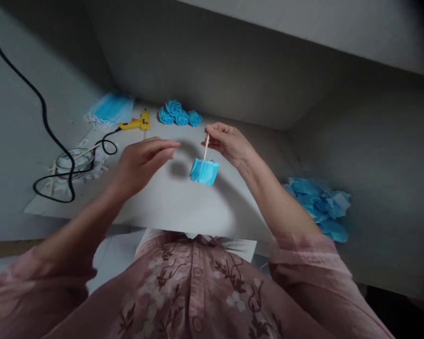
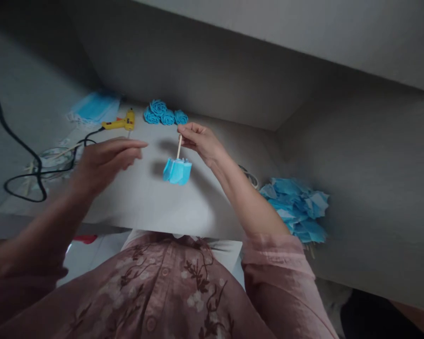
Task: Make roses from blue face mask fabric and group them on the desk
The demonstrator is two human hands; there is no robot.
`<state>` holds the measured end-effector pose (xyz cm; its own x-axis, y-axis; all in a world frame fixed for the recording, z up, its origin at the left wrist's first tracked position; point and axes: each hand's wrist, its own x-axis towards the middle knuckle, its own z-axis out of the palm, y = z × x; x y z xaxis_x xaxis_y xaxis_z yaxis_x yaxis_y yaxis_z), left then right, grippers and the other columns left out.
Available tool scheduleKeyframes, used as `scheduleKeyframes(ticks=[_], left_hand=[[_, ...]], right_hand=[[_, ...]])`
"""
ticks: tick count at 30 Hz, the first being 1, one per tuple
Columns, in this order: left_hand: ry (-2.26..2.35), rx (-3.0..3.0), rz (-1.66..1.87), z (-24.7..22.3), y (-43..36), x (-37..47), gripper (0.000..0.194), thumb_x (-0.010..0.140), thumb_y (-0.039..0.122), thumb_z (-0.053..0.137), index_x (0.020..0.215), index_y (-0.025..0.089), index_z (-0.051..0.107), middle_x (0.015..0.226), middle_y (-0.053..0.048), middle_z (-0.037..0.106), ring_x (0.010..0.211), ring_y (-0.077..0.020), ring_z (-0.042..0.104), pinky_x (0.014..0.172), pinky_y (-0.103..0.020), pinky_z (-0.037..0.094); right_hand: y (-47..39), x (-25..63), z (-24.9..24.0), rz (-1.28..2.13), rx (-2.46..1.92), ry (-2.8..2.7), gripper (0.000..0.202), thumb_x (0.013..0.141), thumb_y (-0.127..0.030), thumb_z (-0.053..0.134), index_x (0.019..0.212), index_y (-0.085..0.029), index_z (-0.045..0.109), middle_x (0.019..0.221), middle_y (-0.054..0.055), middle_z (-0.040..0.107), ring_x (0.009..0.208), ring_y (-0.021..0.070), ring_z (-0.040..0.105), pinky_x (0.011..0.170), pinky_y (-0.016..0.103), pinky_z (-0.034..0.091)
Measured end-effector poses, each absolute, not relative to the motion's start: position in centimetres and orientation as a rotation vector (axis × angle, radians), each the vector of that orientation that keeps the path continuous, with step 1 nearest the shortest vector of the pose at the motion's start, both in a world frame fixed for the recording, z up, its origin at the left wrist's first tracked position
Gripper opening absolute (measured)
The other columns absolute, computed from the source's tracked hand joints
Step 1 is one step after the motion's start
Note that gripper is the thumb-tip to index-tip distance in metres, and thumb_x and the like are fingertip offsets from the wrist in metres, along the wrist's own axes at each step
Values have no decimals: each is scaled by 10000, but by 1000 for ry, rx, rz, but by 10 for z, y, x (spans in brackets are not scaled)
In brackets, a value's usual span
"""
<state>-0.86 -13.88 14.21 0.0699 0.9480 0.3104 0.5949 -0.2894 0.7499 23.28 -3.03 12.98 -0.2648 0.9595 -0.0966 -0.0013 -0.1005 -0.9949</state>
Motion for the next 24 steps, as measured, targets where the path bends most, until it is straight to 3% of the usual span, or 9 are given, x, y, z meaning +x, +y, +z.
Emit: scheduleKeyframes(ticks=[3,6,10,15,20,24], left_hand=[[1378,1644,831,135,-88,26,244,950,312,622,918,162,812,711,-5,648,590,-110,475,569,-244,385],[1140,1603,694,120,-59,44,218,927,307,685,837,136,785,611,17,553,549,-91,430,553,-233,346],[905,1431,743,99,-47,54,213,892,305,771,786,122,750,648,-1,602,581,-88,500,589,-226,396],[723,932,938,76,-25,56,203,937,316,719,898,118,741,782,-52,722,688,-149,649,707,-274,549],[747,649,934,51,1,52,215,966,196,552,946,110,748,986,-132,801,867,-212,741,799,-319,609],[719,582,968,34,13,52,233,934,171,547,1010,112,759,988,-141,801,874,-220,751,805,-323,632]], right_hand=[[-38,228,128,1447,-1129,-1388,355,870,-467,855,775,-214,625,710,-60,619,709,98,610,870,283,560],[-41,226,127,1394,-1141,-1416,423,852,-530,856,742,-211,601,688,-58,601,698,101,595,819,271,549],[-34,229,121,1322,-1154,-1434,474,845,-657,815,799,-213,656,722,-25,653,763,131,654,811,278,559],[-28,248,96,1220,-1152,-1389,602,868,-814,675,1048,-244,754,998,49,793,974,184,742,922,333,577],[-44,262,78,1239,-1111,-1409,648,861,-831,660,1162,-264,755,1171,65,797,1064,198,742,995,378,594],[-59,261,78,1207,-1058,-1521,639,903,-809,626,1244,-279,733,1277,73,776,1210,236,709,1052,433,591]])
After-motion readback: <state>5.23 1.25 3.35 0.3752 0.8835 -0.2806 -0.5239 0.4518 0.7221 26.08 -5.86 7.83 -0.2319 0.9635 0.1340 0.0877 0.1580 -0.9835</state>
